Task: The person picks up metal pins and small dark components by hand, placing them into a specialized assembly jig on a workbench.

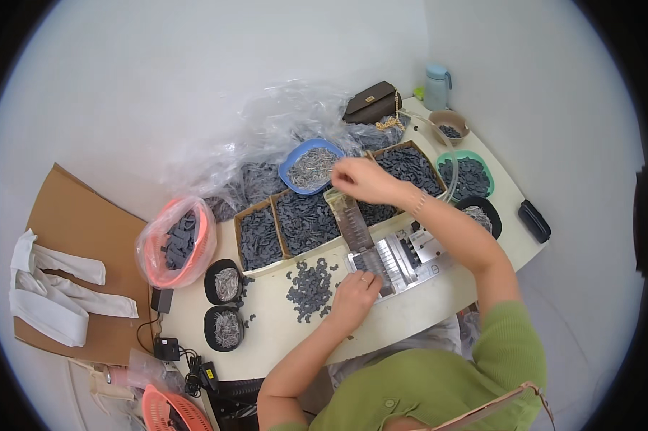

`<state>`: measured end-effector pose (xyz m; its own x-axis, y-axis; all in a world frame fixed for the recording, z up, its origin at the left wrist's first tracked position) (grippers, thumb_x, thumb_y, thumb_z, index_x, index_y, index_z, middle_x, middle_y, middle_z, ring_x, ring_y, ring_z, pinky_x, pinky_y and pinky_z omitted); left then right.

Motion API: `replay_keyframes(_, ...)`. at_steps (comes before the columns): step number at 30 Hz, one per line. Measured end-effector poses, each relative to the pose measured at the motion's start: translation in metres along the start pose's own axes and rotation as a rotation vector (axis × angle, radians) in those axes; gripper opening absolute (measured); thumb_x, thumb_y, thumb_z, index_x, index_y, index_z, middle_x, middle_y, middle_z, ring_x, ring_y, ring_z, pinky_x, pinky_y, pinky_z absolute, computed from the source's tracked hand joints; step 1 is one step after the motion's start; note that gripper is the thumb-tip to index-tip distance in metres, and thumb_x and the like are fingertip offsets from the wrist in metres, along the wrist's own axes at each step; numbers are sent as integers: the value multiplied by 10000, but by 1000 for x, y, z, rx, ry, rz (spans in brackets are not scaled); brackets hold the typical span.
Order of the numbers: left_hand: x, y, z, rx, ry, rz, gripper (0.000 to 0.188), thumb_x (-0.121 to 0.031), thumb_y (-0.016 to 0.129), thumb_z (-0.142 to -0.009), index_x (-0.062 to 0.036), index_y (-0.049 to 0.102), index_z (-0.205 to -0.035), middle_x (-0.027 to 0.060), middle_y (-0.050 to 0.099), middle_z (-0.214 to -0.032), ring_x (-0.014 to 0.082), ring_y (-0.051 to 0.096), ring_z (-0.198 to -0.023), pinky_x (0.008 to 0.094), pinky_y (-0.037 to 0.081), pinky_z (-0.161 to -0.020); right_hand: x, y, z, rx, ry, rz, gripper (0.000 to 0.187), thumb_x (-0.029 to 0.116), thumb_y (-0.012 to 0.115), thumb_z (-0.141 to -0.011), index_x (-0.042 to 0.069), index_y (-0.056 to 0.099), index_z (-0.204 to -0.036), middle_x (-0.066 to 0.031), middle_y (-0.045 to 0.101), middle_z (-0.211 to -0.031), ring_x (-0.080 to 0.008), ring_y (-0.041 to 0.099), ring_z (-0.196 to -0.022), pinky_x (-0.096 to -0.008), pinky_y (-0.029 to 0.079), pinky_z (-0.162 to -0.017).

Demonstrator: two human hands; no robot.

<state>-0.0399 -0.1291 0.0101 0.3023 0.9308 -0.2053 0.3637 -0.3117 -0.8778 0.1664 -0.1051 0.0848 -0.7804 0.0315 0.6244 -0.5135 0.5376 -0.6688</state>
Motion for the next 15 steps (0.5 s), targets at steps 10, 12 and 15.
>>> replay_keyframes(10, 5, -1, 21, -56, -126, 25, 414, -11, 604, -707, 4, 630, -1119, 153, 559, -1134, 328, 526, -1026, 422, 408, -885, 24, 57, 132, 184, -197, 466, 125, 110, 614, -743, 22, 615, -832, -104, 594, -851, -295, 625, -809, -391, 522, -692)
replay_keyframes(12, 10, 0, 26, -88, -219, 54, 418, -45, 601, -759, 16, 592, -1173, 171, 536, -1174, 339, 507, -1061, 434, 389, -910, 26, 60, 138, 133, -225, 489, 127, 101, 598, -735, 19, 610, -830, -92, 583, -871, -278, 616, -828, -369, 527, -695)
replay_keyframes(15, 12, -3, 24, -72, -289, 39, 454, -115, 608, -824, 51, 527, -1238, 203, 482, -1243, 359, 466, -1122, 449, 362, -952, 24, 62, 143, 97, -255, 464, 136, 95, 581, -756, 19, 630, -858, -86, 574, -887, -258, 589, -861, -359, 512, -732)
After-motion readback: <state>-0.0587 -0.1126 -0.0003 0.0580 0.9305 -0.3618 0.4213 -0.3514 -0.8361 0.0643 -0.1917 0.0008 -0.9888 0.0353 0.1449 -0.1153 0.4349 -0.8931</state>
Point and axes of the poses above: each hand's wrist, its own z-axis away from the middle knuckle, its own y-axis out of the palm, x = y × z, the point moved 5 cm from there along -z, towards the middle knuckle
